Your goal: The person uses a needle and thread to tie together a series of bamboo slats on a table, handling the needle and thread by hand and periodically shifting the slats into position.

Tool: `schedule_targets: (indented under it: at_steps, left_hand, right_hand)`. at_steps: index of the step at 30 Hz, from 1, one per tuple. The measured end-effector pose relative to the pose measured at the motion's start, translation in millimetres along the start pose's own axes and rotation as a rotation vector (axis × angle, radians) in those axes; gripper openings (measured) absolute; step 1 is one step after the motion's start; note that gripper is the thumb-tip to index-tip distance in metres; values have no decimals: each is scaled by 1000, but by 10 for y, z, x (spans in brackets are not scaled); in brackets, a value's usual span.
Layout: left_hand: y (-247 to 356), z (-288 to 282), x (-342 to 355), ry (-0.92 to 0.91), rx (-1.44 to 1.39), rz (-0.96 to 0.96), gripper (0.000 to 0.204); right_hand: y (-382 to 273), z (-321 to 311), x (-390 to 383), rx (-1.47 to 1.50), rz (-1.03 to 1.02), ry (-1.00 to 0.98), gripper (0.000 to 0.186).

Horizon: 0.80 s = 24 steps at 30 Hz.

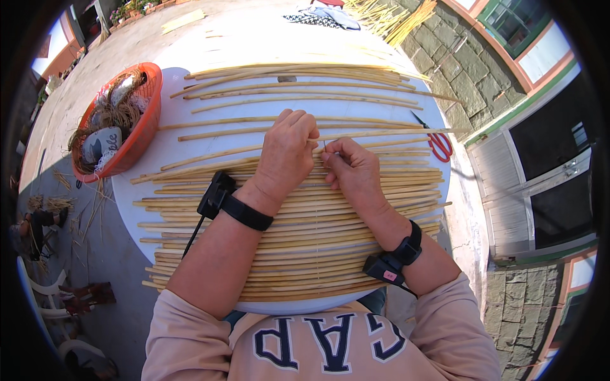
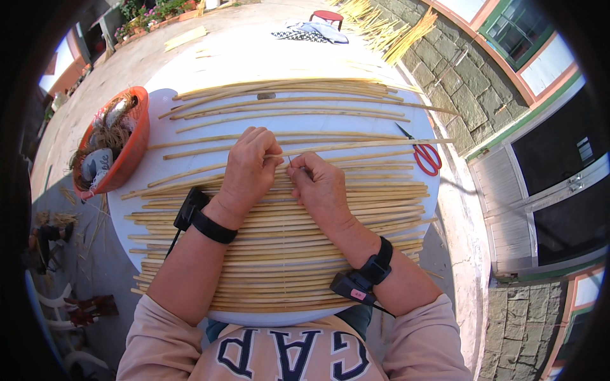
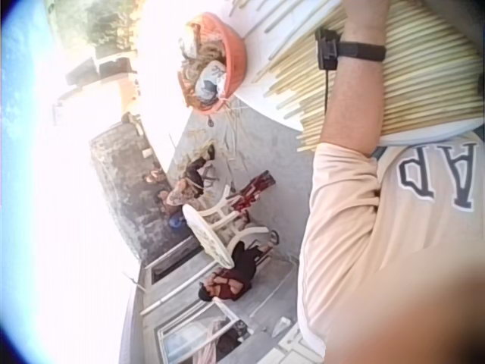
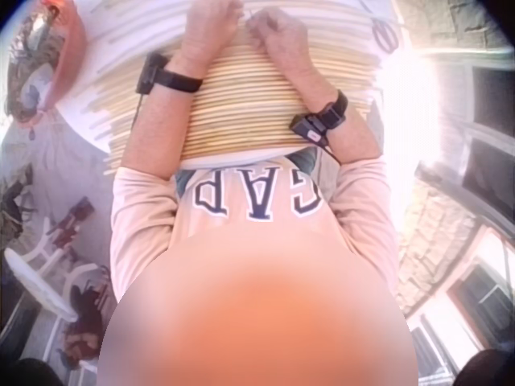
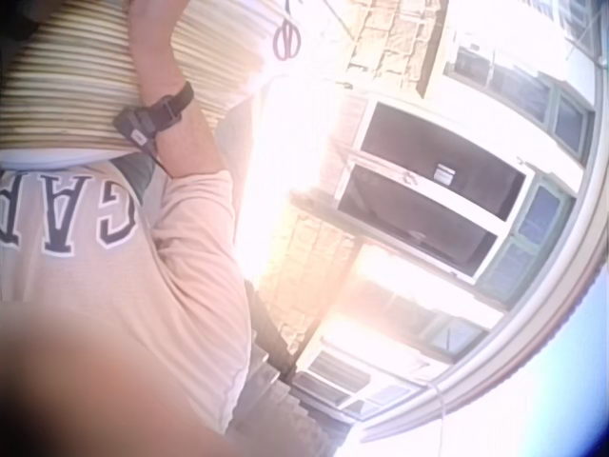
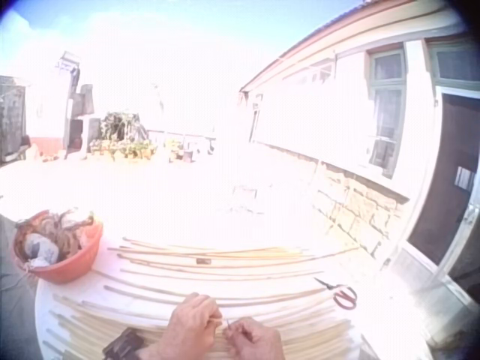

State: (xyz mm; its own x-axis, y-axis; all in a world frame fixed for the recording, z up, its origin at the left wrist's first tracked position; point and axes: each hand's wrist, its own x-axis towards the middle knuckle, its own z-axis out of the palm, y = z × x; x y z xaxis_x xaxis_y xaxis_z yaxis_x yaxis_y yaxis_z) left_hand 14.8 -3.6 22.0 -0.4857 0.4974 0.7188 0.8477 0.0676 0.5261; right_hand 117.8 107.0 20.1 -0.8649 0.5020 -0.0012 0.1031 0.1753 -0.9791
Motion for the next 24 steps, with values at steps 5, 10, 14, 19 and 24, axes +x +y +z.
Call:
schedule_targets:
  at_steps: [5,10,14,19,24]
  left_hand:
    - [-6,-1,1,-5,-1,15,26]
    - [-6,0,-5,-17,0,9,25]
    - [-10,0,0,-21,-5,17,25]
    - [-4,0,-4,-28,-2,14,25]
    - [4,1,1,-29,19,21,25]
  right_hand:
    - [18,2,2,-17,-21,10,5]
    - [28,-2,3,-35,-42,16,4]
    - [27,1,2,-44,-56,23,4]
    - [23,-2,0,-66,-59,15,5]
    - [18,0,0,-63,-75,25,4]
